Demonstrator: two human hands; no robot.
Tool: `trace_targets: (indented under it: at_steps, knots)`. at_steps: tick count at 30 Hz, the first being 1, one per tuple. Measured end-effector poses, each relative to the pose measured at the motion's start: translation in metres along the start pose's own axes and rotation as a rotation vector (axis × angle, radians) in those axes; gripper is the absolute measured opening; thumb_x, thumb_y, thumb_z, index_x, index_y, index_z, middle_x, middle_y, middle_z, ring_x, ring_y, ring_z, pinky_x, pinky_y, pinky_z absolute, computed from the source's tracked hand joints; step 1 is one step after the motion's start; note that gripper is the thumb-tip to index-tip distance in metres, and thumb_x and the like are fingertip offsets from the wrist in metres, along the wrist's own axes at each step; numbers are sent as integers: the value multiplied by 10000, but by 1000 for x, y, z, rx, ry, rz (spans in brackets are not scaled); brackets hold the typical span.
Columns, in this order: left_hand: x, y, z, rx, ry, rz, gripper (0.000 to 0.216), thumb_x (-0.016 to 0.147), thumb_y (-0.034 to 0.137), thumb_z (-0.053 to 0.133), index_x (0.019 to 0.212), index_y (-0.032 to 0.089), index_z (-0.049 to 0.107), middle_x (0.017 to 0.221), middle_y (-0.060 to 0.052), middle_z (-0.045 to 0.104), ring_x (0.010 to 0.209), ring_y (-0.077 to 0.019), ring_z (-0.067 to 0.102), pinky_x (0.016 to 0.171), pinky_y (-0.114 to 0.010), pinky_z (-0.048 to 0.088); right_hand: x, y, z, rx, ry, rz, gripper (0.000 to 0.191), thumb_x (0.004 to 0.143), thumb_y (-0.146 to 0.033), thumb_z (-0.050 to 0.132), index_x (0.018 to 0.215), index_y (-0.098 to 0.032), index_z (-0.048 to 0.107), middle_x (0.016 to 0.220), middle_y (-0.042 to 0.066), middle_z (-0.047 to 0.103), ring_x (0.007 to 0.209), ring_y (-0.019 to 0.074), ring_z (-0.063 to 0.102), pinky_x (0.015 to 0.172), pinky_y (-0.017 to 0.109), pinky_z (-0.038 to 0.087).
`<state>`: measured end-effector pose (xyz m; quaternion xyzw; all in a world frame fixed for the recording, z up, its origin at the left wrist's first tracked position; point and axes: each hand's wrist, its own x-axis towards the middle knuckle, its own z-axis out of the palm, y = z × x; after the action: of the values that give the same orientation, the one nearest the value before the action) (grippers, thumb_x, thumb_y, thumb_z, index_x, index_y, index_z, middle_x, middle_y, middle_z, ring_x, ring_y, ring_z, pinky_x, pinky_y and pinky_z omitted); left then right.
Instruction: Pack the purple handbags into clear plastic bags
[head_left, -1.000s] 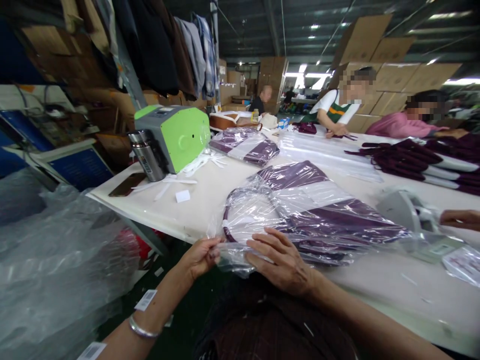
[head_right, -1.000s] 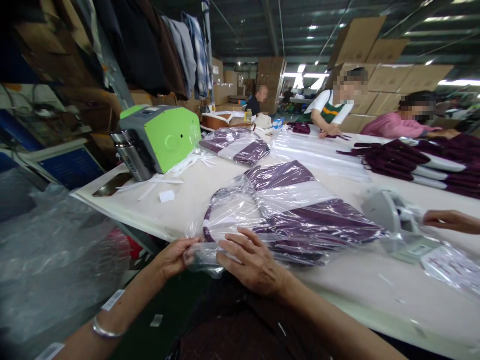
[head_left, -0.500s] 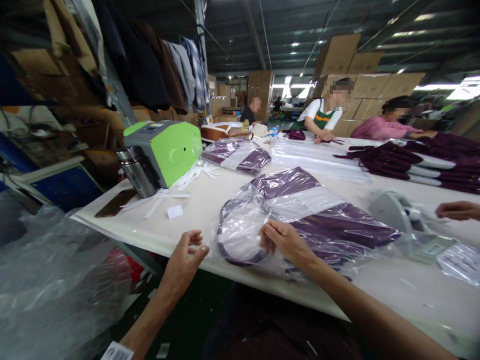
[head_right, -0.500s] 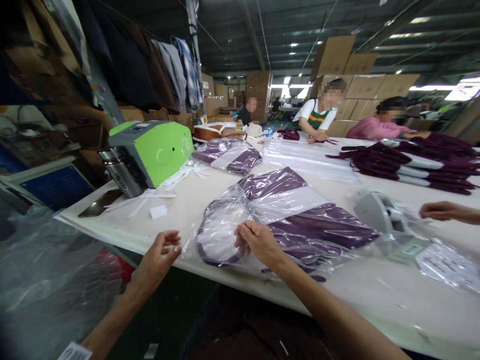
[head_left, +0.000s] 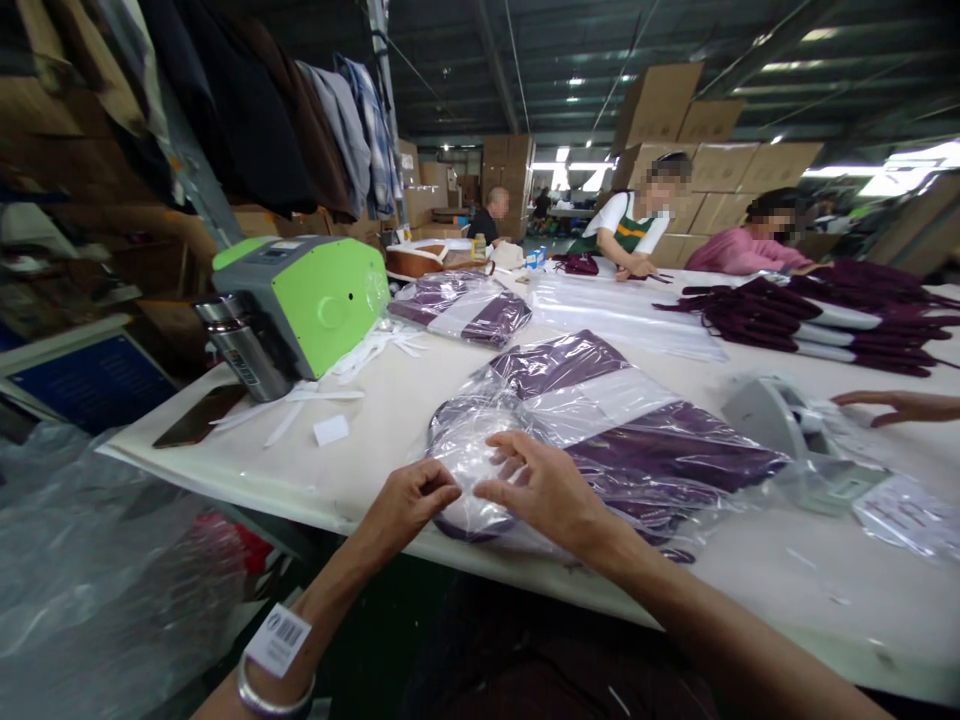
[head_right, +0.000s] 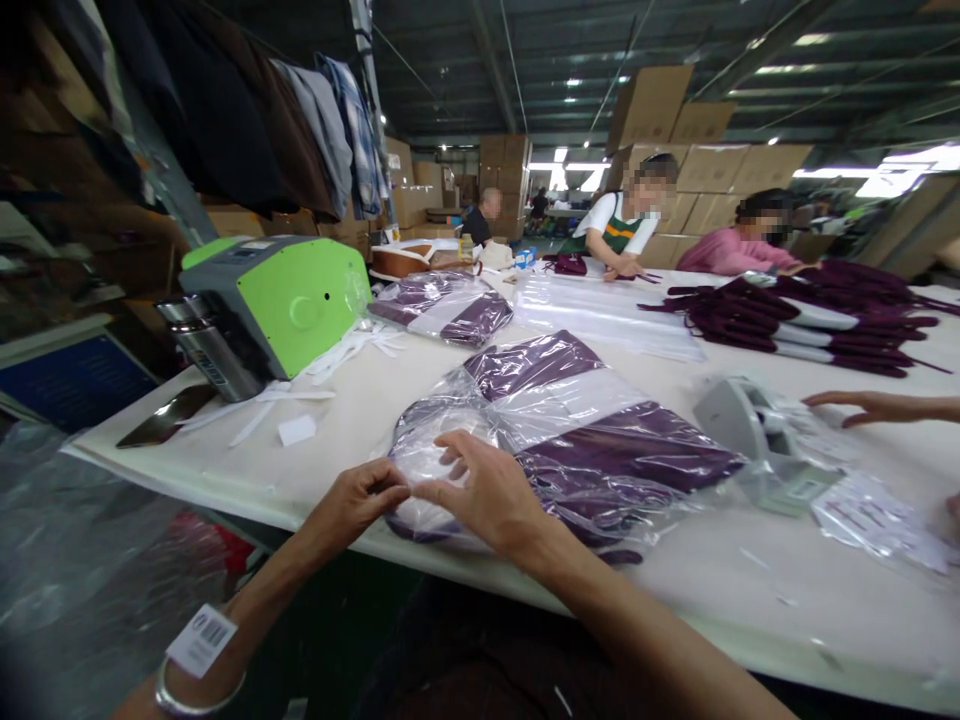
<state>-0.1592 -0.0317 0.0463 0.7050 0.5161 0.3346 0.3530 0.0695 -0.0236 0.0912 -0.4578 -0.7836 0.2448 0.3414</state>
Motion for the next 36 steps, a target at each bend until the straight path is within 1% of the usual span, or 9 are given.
trace_targets:
  at_steps: [2,4,6,8,10,15,22,28,36]
  knots:
    - [2,2,-3,-10,-16,18,229,837,389,632,736,184,637,740,-6,614,728,-161,564,696,-253,419,9,-2,3,-27,59,-21,129,900,-337,661,912,-212,691,796,3,716,694,145,636,661,265,459]
    - [4,3,-9,-55,-85,-17,206,799,361,664,907,186,669,831,-13,657,771,-168,587,718,-255,439,16,-3,5,-10,104,-39,168,943,-295,591,813,-216,665,719,-18,685,653,131,616,639,245,433]
    - [5,2,-15,-109,-214,-86,372,755,339,697,1092,191,645,892,-15,695,780,-173,611,716,-257,458,19,-2,5,14,150,-54,174,957,-302,566,825,-220,642,709,-23,669,634,126,609,628,233,425]
    - [5,0,-22,-99,-319,-113,375,730,337,719,1068,188,656,892,-15,714,795,-182,629,731,-262,467,19,2,5,-17,205,-73,211,989,-332,511,850,-220,624,700,-18,655,626,128,609,631,230,421]
    - [5,-4,-25,-29,-358,-104,257,730,354,730,919,184,693,869,-14,717,822,-191,637,759,-263,462,17,10,6,-124,257,-104,271,1023,-368,440,882,-218,617,714,-1,658,633,132,615,634,231,408]
    - [10,-15,-24,104,-316,-103,211,807,397,663,817,195,722,806,0,715,800,-185,637,747,-247,426,17,40,2,-428,305,-118,396,1065,-395,316,921,-200,629,800,48,701,656,144,632,622,247,354]
    - [35,-14,-10,508,-176,-179,343,910,483,525,723,225,654,728,1,700,706,-180,615,621,-257,302,39,63,-16,-580,228,104,304,1047,-383,403,966,-218,645,740,23,706,664,178,638,604,267,289]
    - [43,-14,3,805,-141,-60,292,869,490,629,761,220,660,818,-44,731,809,-232,651,728,-311,339,47,95,-14,-574,108,197,251,1024,-377,465,960,-237,664,803,26,741,720,199,660,615,284,286]
    - [52,-1,1,849,-213,-185,342,920,537,538,805,238,659,868,-51,763,852,-271,688,714,-326,335,38,121,0,-443,156,317,224,968,-401,563,873,-248,696,774,5,727,722,187,651,628,281,324]
